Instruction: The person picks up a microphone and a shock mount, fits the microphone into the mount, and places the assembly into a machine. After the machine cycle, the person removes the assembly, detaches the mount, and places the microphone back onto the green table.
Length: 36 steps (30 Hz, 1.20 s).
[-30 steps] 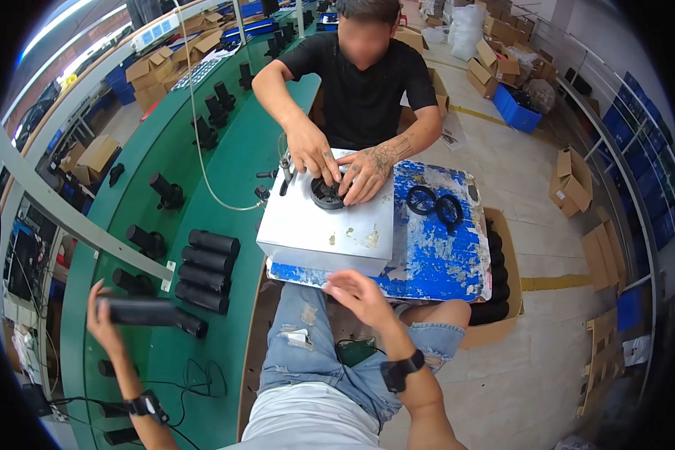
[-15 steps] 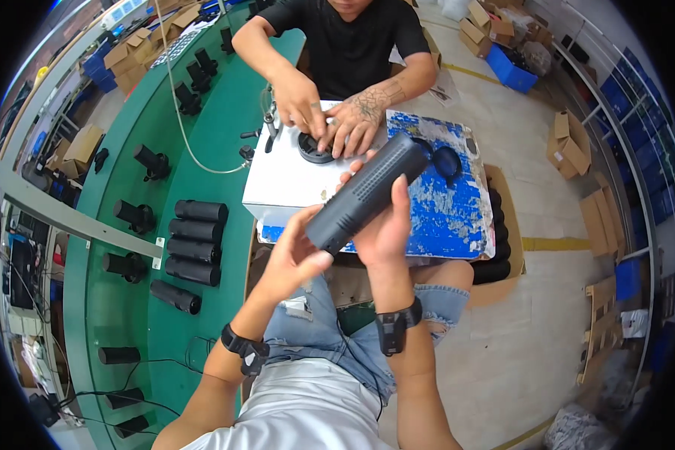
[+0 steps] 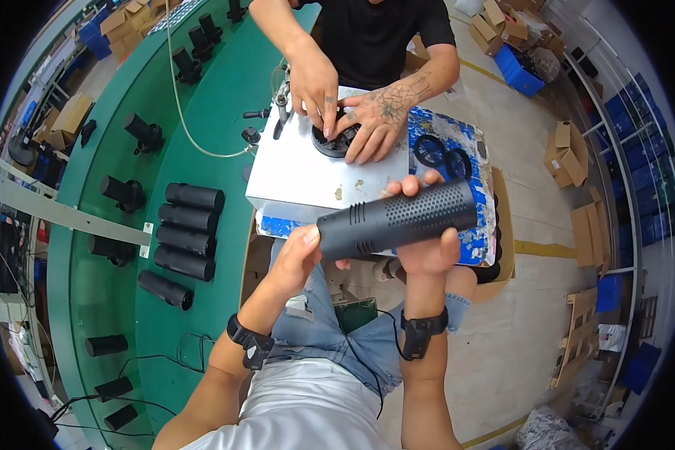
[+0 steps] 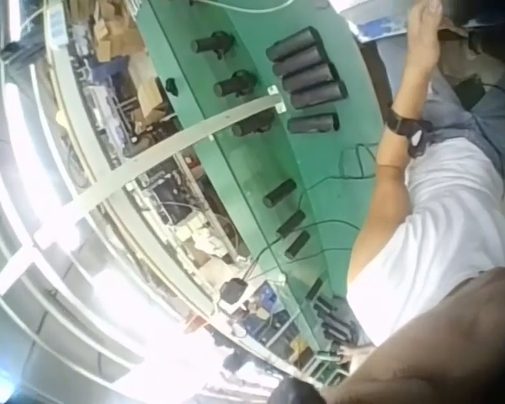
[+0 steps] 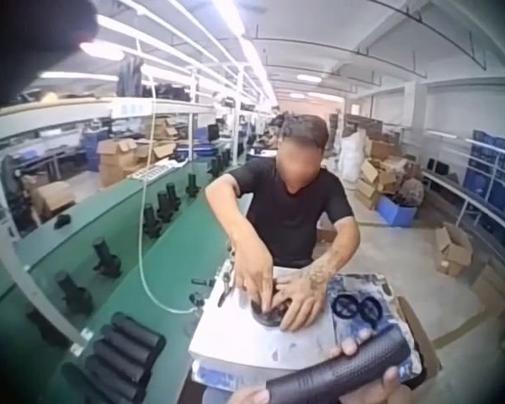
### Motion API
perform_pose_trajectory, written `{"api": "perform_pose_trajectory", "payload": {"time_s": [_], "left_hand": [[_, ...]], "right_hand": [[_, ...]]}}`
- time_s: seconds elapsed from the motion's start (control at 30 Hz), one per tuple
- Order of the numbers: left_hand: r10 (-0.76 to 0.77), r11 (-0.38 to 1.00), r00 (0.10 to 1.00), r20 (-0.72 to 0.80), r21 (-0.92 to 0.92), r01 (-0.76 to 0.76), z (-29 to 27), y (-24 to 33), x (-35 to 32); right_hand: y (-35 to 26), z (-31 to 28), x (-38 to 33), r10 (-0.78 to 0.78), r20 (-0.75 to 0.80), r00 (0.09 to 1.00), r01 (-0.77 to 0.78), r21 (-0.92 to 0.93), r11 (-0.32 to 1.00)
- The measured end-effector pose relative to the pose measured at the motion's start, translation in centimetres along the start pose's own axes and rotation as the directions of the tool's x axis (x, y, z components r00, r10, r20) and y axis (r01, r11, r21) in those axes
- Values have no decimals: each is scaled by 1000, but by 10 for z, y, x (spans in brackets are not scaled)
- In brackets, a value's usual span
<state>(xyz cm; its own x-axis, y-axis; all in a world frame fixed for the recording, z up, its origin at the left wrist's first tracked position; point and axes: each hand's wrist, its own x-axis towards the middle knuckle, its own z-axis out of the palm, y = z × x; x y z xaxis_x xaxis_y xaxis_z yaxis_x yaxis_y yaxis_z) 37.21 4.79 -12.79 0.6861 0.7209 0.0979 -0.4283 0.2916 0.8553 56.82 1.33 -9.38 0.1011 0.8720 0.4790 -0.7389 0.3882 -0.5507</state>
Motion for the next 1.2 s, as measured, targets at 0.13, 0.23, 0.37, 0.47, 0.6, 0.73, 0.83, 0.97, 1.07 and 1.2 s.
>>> {"api": "perform_pose_trajectory", "payload": {"time_s": [0.13, 0.23, 0.37, 0.47, 0.6, 0.73, 0.83, 0.97, 1.07, 1.2], "left_hand": [[-37, 997, 996, -86, -70, 31, 0, 1, 6], [442, 800, 894, -72, 482, -357, 0, 1, 12], [485, 782, 864, -138, 511, -357, -7, -1, 18], [386, 884, 896, -220, 367, -291, -18, -7, 20], [-12, 999, 979, -203, 46, 22, -31, 5, 25], [-90, 996, 970, -225, -28, 86, -42, 2, 26], [-55, 998, 972, -227, -51, 45, -49, -5, 26], [-23, 980, 972, -232, -200, -24, -36, -3, 25], [174, 984, 969, -176, -11, -179, -38, 2, 34], [325, 916, 944, -63, 267, -298, -32, 9, 28]], "right_hand": [[-6, -1, 7, 22, -12, 1000, -22, 40, 999], [-4, 1, 13, -6, -142, 990, 20, 100, 995], [7, 1, 22, -18, -214, 977, 63, 207, 976], [13, -4, 23, -8, -180, 984, 28, 110, 994], [16, -21, 30, 48, -11, 999, -48, 25, 999], [12, -24, 54, 186, 149, 971, -163, -158, 974], [13, -23, 56, 234, 131, 963, -197, -249, 948], [16, -22, 50, 125, -5, 992, -125, -4, 992], [20, -24, 52, 28, -32, 999, -19, 238, 971], [10, -22, 42, -30, 72, 997, 7, 303, 953]]}}
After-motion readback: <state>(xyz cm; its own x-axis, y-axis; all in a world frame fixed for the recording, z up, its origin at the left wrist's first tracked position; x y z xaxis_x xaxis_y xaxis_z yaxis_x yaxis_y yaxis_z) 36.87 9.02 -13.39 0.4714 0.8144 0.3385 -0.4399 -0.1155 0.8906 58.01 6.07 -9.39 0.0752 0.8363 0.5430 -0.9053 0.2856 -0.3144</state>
